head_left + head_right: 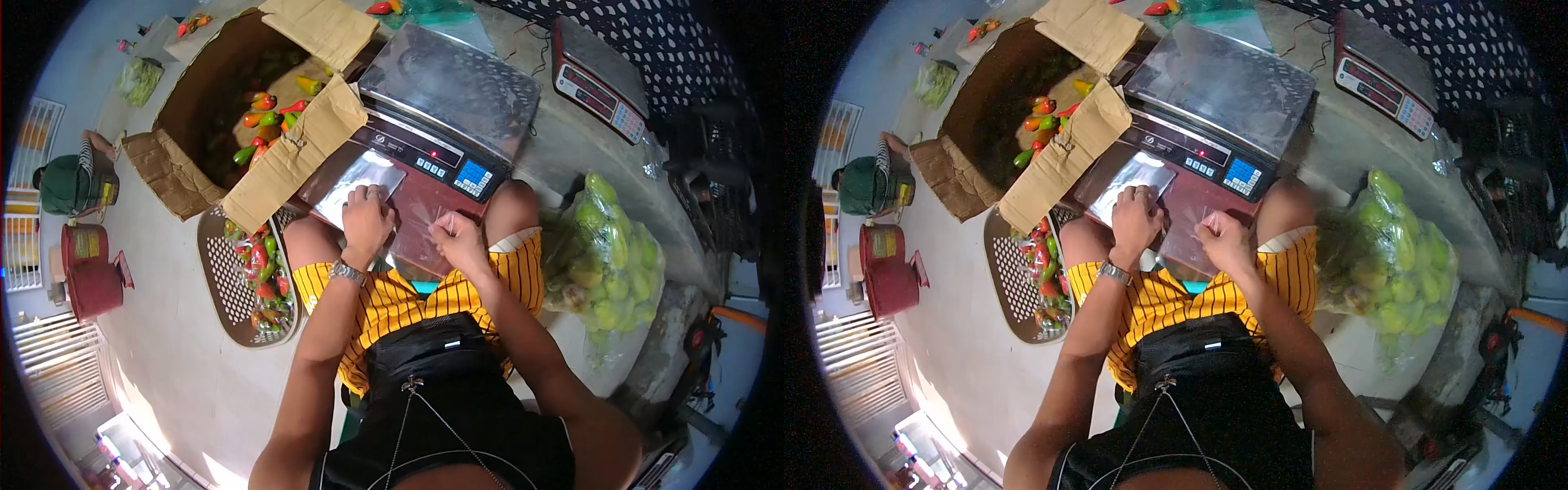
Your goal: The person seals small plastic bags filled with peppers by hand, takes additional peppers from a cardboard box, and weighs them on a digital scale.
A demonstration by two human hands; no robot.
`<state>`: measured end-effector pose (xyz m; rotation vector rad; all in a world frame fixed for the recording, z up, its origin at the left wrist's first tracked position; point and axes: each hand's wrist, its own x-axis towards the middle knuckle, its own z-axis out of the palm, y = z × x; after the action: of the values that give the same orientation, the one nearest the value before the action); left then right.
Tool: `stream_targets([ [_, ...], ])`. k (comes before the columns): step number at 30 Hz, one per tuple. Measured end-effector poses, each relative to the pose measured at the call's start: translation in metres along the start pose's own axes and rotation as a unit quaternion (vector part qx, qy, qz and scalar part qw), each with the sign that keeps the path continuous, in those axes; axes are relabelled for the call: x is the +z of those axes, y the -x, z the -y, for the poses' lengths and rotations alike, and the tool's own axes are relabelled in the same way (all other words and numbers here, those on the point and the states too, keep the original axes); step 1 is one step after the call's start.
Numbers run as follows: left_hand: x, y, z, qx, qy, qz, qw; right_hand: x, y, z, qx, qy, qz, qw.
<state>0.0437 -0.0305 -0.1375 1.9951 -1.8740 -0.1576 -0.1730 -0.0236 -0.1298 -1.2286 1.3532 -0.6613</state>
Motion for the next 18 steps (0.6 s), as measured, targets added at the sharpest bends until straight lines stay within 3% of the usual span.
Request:
stream_targets([
  [4,0.003,-0.014,0.009,0.046,-0.054,0.01,0.997,0.001,0.007,-0.008,-0.024,0.037,-0.027,0.999],
  [11,0.01,-0.015,0.031,0.014,-0.056,0.002,0.998,-0.047,0.027,0.018,0.004,0.032,-0.102,0.994],
  [12,0.013,-0.016,0.033,-0.005,-0.054,-0.002,0.999,-0.057,0.028,0.016,0.011,-0.019,-0.101,0.995],
  [15,0.014,-0.023,0.039,-0.032,-0.045,-0.025,0.998,-0.095,0.027,0.001,-0.103,0.16,-0.186,0.964],
  [18,-0.007,-0.03,0.034,-0.012,-0.041,-0.055,0.998,-0.132,0.041,0.015,-0.062,0.056,-0.16,0.984],
])
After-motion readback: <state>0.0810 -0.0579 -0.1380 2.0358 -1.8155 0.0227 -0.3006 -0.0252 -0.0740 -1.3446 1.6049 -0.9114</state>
